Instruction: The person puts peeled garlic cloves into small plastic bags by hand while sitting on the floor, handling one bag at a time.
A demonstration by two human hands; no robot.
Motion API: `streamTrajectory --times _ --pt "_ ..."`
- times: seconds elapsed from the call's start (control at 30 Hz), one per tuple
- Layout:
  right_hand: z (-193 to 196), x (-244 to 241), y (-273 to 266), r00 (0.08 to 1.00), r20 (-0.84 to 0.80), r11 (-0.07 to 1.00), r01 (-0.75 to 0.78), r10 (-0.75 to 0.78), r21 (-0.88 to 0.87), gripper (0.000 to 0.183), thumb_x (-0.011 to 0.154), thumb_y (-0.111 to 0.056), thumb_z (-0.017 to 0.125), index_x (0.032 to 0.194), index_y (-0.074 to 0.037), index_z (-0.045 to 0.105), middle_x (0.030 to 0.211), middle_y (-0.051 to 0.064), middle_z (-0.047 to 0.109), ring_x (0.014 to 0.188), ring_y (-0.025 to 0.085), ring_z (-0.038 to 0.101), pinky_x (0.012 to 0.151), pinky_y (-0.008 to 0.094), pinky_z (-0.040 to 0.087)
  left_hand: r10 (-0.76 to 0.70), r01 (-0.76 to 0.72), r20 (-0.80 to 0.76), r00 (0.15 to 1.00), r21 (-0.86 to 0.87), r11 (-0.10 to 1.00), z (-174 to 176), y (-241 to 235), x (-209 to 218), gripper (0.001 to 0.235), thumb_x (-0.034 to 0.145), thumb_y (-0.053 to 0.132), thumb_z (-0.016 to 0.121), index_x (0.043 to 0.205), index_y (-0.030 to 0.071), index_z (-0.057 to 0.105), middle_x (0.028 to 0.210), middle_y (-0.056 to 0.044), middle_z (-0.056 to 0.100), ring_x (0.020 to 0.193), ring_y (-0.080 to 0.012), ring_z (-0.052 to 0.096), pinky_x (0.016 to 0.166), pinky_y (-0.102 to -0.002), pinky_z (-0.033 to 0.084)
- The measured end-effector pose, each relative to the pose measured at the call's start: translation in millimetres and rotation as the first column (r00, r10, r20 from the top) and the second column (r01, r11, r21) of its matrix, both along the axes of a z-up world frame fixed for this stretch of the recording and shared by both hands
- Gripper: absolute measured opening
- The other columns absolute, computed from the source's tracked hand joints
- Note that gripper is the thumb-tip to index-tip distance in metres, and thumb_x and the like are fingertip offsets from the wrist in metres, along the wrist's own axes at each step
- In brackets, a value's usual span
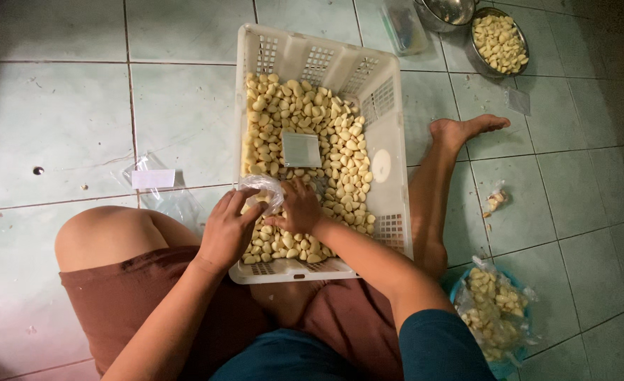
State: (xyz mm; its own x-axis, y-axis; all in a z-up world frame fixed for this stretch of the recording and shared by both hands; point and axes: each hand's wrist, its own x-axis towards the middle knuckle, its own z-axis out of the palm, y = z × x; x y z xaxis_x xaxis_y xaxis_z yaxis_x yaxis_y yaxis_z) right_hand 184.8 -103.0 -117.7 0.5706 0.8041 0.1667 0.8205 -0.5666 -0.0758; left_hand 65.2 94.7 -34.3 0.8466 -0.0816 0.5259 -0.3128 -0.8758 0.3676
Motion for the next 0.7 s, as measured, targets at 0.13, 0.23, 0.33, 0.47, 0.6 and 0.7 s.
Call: streamTrajectory --times 0.13,0.23,0.33,0.47,0.6,0.7 --pt "18.1 -3.2 -4.2 0.999 -0.037 1.0 0.023 -0.023 -0.003 0.076 0.075 -0.08 0.06 0.103 -0.01 0.07 0.106 0.01 0.058 0.091 0.037 0.065 0.062 0.048 0.059 0.006 -0.003 -0.058 0.998 0.067 0.998 3.2 -1.5 2.7 0.016 0.092 0.014 0.065 0.105 0.023 0.068 0.122 -0.004 0.063 0.11 -0.0303 0.068 0.106 -0.045 0.052" --pt "5.0 -2.8 -3.6 0.997 -0.043 0.998 0.065 -0.065 0.007 0.083 0.071 -0.084 0.06 0.108 -0.009 0.067 0.1 0.012 0.057 0.085 0.038 0.066 0.06 0.05 0.06 0.023 -0.007 -0.098 0.995 0.156 0.988 -7.4 -5.1 8.2 0.015 0.09 0.017 0.066 0.104 0.024 0.068 0.116 -0.002 0.063 0.11 -0.0273 0.068 0.107 -0.042 0.052" --pt "-30.9 11.9 -10.6 0.956 -0.244 0.981 0.184 -0.164 0.058 0.082 0.059 -0.068 0.08 0.113 -0.009 0.062 0.091 0.014 0.064 0.084 0.04 0.072 0.063 0.051 0.061 0.009 0.024 -0.218 0.976 0.152 0.988 -2.9 -14.0 14.3 0.015 0.089 0.012 0.067 0.102 0.019 0.069 0.114 -0.004 0.063 0.108 -0.0309 0.069 0.104 -0.043 0.054" --pt "-22.7 10.4 -18.2 0.986 -0.114 0.992 0.118 -0.121 -0.04 0.06 0.068 -0.064 0.072 0.086 -0.007 0.07 0.084 0.013 0.065 0.088 0.032 0.07 0.067 0.043 0.06 -0.009 0.059 -0.323 0.946 0.146 0.987 13.1 -27.9 34.1 0.014 0.09 0.014 0.066 0.101 0.021 0.069 0.114 -0.004 0.061 0.105 -0.0305 0.069 0.095 -0.042 0.058" --pt "-22.1 24.8 -33.9 0.904 -0.392 0.983 0.181 -0.17 -0.011 0.033 0.074 -0.045 0.073 0.072 -0.013 0.069 0.078 0.012 0.069 0.087 0.036 0.072 0.074 0.047 0.058 0.045 0.031 -0.416 0.908 0.174 0.984 -2.8 -44.9 56.0 0.015 0.088 0.013 0.069 0.1 0.021 0.072 0.114 -0.008 0.061 0.093 -0.0341 0.072 0.082 -0.044 0.061" --pt "2.5 33.3 -58.5 0.72 -0.603 0.91 0.414 -0.343 -0.023 0.035 0.075 -0.042 0.078 0.094 -0.015 0.067 0.095 0.012 0.071 0.1 0.037 0.069 0.088 0.048 0.056 0.005 0.057 -0.511 0.86 0.105 0.993 -17.4 -60.2 64.9 0.014 0.088 0.009 0.068 0.1 0.016 0.074 0.121 -0.014 0.058 0.096 -0.0402 0.072 0.081 -0.049 0.062"
